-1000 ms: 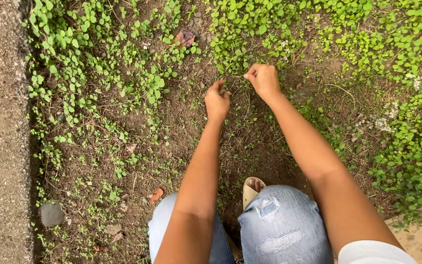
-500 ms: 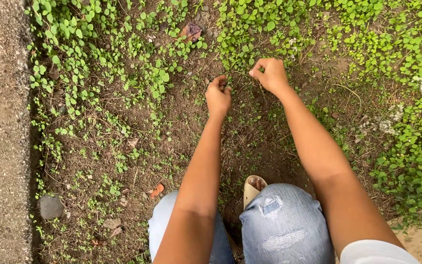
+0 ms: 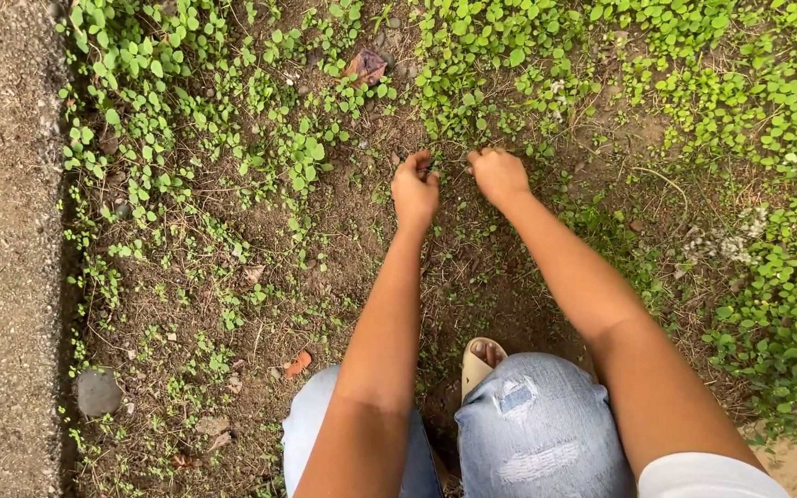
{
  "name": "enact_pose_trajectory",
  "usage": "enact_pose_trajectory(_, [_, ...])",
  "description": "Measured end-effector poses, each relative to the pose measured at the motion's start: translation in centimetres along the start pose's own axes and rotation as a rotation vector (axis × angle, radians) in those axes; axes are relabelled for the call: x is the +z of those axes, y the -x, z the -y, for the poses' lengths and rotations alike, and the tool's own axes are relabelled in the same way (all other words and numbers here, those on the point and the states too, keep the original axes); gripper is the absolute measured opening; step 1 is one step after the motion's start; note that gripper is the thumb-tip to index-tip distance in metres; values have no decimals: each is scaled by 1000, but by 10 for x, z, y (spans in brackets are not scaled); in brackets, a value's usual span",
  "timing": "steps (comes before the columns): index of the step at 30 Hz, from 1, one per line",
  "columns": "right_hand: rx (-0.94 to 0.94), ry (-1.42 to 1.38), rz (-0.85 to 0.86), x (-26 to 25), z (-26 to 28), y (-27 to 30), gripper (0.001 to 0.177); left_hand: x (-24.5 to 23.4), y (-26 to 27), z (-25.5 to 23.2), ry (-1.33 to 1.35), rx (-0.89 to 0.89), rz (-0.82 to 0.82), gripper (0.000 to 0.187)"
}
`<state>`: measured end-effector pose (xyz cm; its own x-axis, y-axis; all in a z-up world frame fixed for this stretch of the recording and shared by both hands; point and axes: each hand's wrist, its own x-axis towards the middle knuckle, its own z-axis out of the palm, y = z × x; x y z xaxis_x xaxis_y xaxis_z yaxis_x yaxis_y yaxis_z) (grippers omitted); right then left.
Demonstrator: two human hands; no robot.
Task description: Pulling weeds and clover from a garden bed by hand
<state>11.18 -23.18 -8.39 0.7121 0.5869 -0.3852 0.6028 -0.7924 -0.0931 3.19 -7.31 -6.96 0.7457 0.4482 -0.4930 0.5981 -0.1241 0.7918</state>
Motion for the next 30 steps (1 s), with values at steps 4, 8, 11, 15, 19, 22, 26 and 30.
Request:
enact_pose_trajectory(4, [-6,-79,-43,-24,-4,-2,20,-11,-3,-1,26,-16,-21,38])
enact_pose_trajectory(8, [222,-486,-295,-44,-15,-14,6,-17,8,-12,-1,-20,-38,38])
enact_pose_trajectory(11, [243,-632,-414,-29,-21,-34,15,-21,13,-22,-18,-18,-45,39])
enact_pose_trajectory(15, [216,-622,-452,-26,-14,-49,22,-9,-2,-11,-18,1,-23,39])
enact_pose_trajectory(19, [182,-602,-452,-5,-21,-64,18,-13,0,-20,11,9,-35,37])
enact_pose_trajectory(22, [114,-684,-511,-4,-24,-61,12,-14,-7,-14,32,38,-71,36])
enact_pose_trajectory(26, [160,-803,-537,-24,-3,-19,7,-14,-5,-13,34,29,-78,37])
enact_pose_trajectory(30, [189,-1130,-640,-74,13,6,13,-13,-9,-15,43,22,-92,36])
